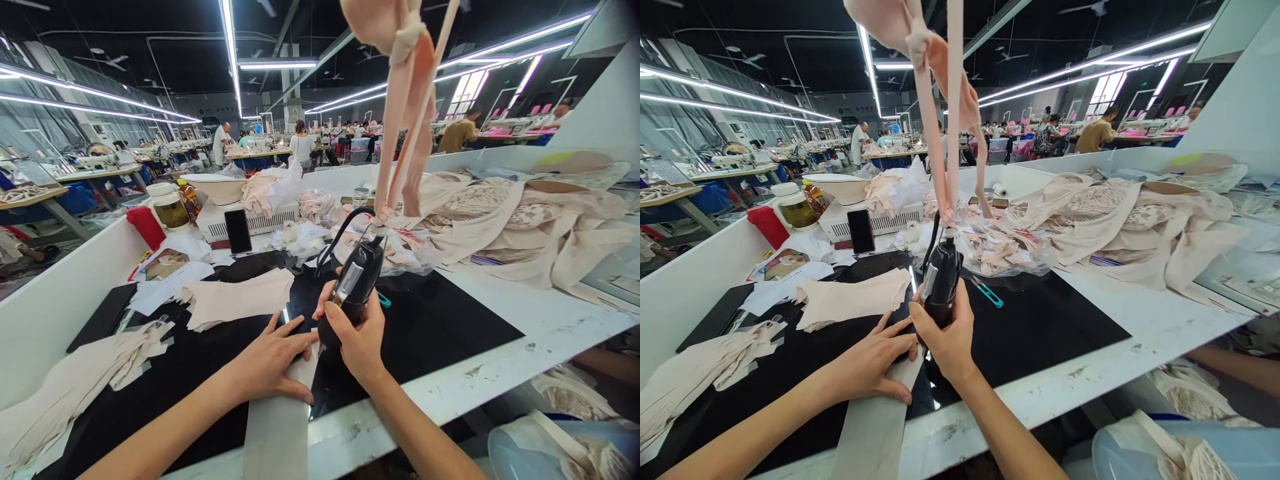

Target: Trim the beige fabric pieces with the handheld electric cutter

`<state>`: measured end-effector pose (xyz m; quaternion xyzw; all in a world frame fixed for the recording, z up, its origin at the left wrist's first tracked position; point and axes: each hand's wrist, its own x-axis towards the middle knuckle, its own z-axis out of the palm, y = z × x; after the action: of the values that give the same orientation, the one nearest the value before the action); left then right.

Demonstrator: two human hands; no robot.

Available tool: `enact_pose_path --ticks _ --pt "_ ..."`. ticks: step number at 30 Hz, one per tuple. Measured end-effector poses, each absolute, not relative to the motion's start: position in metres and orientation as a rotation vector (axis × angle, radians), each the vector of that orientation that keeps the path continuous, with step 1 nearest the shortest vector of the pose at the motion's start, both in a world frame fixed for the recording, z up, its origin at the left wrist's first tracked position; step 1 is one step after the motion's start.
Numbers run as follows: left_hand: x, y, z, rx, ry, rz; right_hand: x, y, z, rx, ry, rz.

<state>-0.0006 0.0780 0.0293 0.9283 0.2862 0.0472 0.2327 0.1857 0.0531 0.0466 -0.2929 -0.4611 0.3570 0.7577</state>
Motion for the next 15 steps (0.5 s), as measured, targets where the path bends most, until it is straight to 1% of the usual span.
enact_pose_path --ticks 8,15 --pt "-0.0005 0.0739 0.0354 2.549 0.802 0.097 0.1854 0.0519 0.0507 -0.639 -0.992 0.775" --pt "-0.0019 0.0753 0.0305 2.604 0.785 0.108 0.1838 0.0529 0.0479 -0.649 -1.016 0.781"
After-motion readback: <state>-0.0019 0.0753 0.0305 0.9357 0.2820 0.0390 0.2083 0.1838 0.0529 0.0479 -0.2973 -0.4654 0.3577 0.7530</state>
